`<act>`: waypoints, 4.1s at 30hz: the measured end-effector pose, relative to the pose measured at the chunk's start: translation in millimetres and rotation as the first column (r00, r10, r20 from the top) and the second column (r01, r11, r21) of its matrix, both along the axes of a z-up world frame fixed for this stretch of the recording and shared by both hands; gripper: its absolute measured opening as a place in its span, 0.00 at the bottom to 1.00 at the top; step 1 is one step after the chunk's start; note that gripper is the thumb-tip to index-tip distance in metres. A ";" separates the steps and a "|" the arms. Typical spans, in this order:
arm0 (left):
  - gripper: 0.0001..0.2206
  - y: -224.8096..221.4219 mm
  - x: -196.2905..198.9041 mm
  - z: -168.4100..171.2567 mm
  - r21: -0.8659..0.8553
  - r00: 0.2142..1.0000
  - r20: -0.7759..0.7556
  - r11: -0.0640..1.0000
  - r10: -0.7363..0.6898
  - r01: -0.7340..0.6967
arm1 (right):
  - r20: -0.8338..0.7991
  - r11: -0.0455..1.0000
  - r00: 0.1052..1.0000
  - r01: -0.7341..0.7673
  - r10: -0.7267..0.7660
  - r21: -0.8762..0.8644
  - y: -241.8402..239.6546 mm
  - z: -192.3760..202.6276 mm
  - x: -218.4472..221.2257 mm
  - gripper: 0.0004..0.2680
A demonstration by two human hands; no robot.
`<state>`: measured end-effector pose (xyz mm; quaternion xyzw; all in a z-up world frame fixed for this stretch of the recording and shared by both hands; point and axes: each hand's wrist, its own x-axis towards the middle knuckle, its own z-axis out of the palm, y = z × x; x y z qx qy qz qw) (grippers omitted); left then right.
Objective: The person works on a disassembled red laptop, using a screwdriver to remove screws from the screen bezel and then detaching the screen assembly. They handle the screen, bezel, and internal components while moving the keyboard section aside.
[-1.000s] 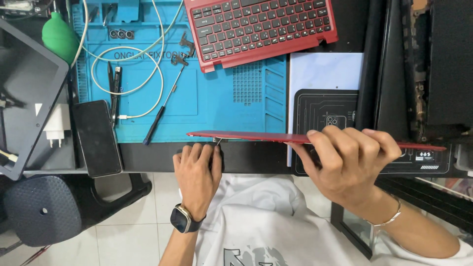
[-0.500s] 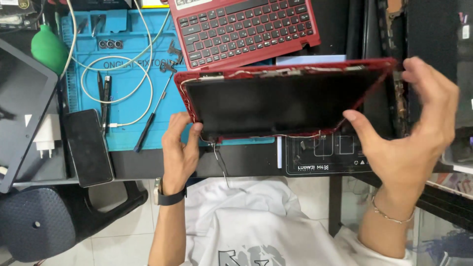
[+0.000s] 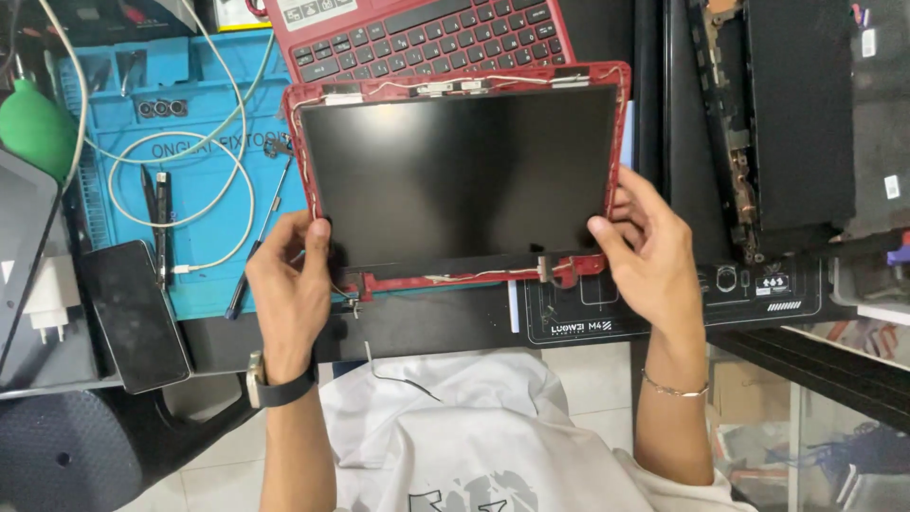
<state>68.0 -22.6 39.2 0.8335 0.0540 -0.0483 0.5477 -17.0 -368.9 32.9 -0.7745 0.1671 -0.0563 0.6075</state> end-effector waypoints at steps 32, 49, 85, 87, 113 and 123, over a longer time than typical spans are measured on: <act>0.06 28.4 14.4 2.9 0.351 0.974 0.125 0.927 -0.189 0.135 | -0.140 0.998 0.989 0.050 -0.044 0.041 33.3 -23.6 -10.8 0.20; 0.09 42.0 98.0 -23.7 0.609 0.892 0.309 0.789 -0.329 0.079 | -0.152 0.979 0.979 0.105 -0.132 -0.176 55.2 -8.6 -5.4 0.18; 0.23 -112.6 -80.8 18.8 0.393 0.555 0.396 0.682 -0.731 0.618 | -0.157 0.875 0.981 0.172 -0.111 0.453 29.9 -41.6 -66.9 0.08; 0.25 -112.2 -81.3 17.7 0.373 0.595 0.352 0.692 -0.722 0.619 | -0.212 0.863 0.976 0.154 -0.055 0.482 21.5 -43.4 -67.6 0.07; 0.18 -134.8 -102.7 -12.9 0.408 0.522 0.401 0.657 -0.753 0.634 | -0.151 0.998 0.988 0.025 -0.016 0.059 42.4 4.5 -44.7 0.09; 0.19 -125.9 -98.4 -9.7 0.452 0.544 0.364 0.654 -0.756 0.607 | -0.146 0.979 0.985 0.067 -0.096 -0.194 57.3 9.6 -46.6 0.10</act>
